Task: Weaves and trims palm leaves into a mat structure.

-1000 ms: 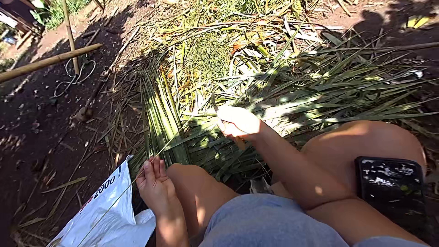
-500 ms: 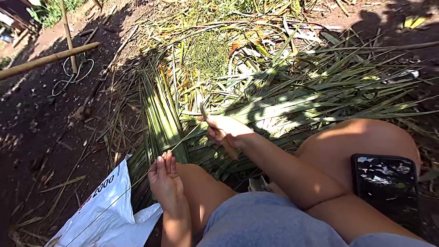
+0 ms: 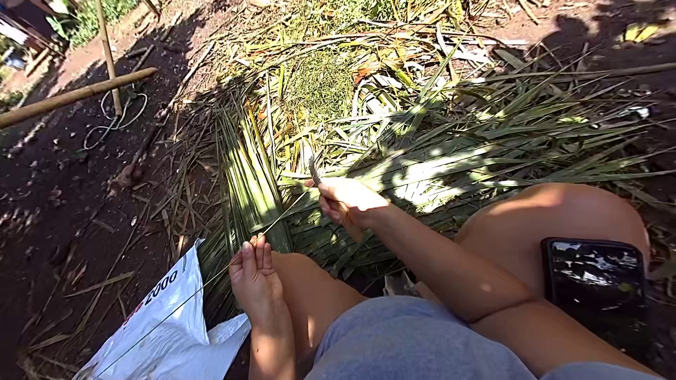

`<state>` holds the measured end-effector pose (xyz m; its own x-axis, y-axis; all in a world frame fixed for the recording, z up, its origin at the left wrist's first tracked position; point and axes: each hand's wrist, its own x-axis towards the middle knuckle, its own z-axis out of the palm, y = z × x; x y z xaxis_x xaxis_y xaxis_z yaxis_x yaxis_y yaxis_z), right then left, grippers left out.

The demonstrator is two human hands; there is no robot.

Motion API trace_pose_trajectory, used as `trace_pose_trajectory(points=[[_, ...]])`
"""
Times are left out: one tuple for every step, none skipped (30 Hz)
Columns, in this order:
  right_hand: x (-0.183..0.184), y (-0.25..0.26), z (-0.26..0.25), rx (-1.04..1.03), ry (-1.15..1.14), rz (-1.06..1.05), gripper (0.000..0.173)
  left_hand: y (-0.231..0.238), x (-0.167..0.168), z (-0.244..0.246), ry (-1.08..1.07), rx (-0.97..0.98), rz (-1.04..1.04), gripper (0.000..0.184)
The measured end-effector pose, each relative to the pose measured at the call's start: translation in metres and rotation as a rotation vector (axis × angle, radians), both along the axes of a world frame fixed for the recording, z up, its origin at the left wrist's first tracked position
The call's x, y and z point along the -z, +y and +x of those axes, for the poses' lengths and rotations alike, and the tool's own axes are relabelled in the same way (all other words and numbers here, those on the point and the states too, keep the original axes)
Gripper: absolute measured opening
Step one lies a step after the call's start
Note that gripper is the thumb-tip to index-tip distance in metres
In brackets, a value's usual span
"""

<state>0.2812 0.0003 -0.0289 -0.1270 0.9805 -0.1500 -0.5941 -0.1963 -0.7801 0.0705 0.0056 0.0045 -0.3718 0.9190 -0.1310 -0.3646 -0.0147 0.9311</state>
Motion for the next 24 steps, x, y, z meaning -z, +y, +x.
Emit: trace_pose_trajectory(points=[[-0.003, -0.001, -0.008, -0.053, -0.033, -0.015, 0.032, -0.001, 0.0, 0.002, -0.002, 0.011, -0.005, 0.01], [-0.005, -0.001, -0.013, -0.077, -0.044, -0.034, 0.031, -0.002, 0.001, 0.004, -0.001, 0.016, -0.009, 0.01], [-0.005, -0.001, -0.015, -0.086, -0.038, -0.055, 0.031, -0.002, 0.001, 0.003, -0.002, 0.017, -0.011, 0.01], [-0.005, 0.0, -0.014, -0.074, -0.019, -0.083, 0.032, -0.001, 0.002, 0.002, -0.002, 0.015, -0.01, 0.009], [-0.005, 0.001, -0.009, -0.053, 0.0, -0.107, 0.031, -0.001, 0.002, 0.0, -0.002, 0.009, -0.009, 0.009], [-0.004, 0.002, -0.003, -0.018, 0.034, -0.121, 0.031, -0.001, 0.003, -0.002, -0.002, 0.003, -0.008, 0.01], [-0.002, 0.002, 0.005, 0.017, 0.082, -0.111, 0.029, -0.001, 0.002, -0.004, -0.002, -0.002, -0.008, 0.01], [0.001, 0.004, 0.014, 0.04, 0.129, -0.095, 0.026, -0.001, 0.002, -0.006, -0.002, -0.004, -0.007, 0.01], [0.005, 0.005, 0.022, 0.061, 0.179, -0.075, 0.026, -0.002, 0.001, -0.007, 0.002, -0.006, -0.007, 0.011], [0.009, 0.007, 0.03, 0.083, 0.233, -0.065, 0.027, -0.003, 0.001, -0.008, 0.007, -0.007, -0.004, 0.011], [0.011, 0.01, 0.038, 0.113, 0.253, -0.083, 0.026, -0.003, 0.001, -0.011, 0.013, -0.013, 0.004, 0.011], [0.009, 0.011, 0.046, 0.174, 0.239, -0.124, 0.027, -0.001, 0.002, -0.015, 0.017, -0.024, 0.02, 0.01], [0.007, 0.012, 0.054, 0.256, 0.232, -0.162, 0.027, 0.002, 0.003, -0.021, 0.029, -0.038, 0.038, 0.01], [0.009, 0.012, 0.065, 0.355, 0.259, -0.172, 0.028, 0.005, 0.002, -0.029, 0.048, -0.059, 0.055, 0.01], [0.015, 0.012, 0.078, 0.462, 0.29, -0.156, 0.03, 0.009, 0.0, -0.036, 0.072, -0.088, 0.068, 0.009], [0.021, 0.013, 0.092, 0.556, 0.294, -0.157, 0.031, 0.012, -0.004, -0.043, 0.101, -0.115, 0.075, 0.009], [0.026, 0.013, 0.104, 0.639, 0.284, -0.179, 0.03, 0.014, -0.008, -0.048, 0.131, -0.129, 0.076, 0.009], [0.028, 0.013, 0.111, 0.697, 0.253, -0.215, 0.028, 0.015, -0.01, -0.051, 0.157, -0.124, 0.071, 0.009], [0.027, 0.013, 0.112, 0.719, 0.195, -0.246, 0.026, 0.014, -0.012, -0.051, 0.182, -0.098, 0.06, 0.008], [0.026, 0.014, 0.108, 0.696, 0.1, -0.261, 0.025, 0.012, -0.014, -0.049, 0.203, -0.061, 0.048, 0.008], [0.025, 0.014, 0.099, 0.646, -0.017, -0.27, 0.026, 0.01, -0.014, -0.046, 0.218, -0.025, 0.034, 0.008], [0.025, 0.016, 0.087, 0.569, -0.137, -0.295, 0.027, 0.008, -0.014, -0.044, 0.226, 0.015, 0.023, 0.008], [0.027, 0.018, 0.075, 0.469, -0.239, -0.321, 0.028, 0.009, -0.013, -0.042, 0.228, 0.051, 0.015, 0.008], [0.031, 0.02, 0.064, 0.363, -0.311, -0.336, 0.028, 0.01, -0.014, -0.04, 0.222, 0.068, 0.006, 0.007]])
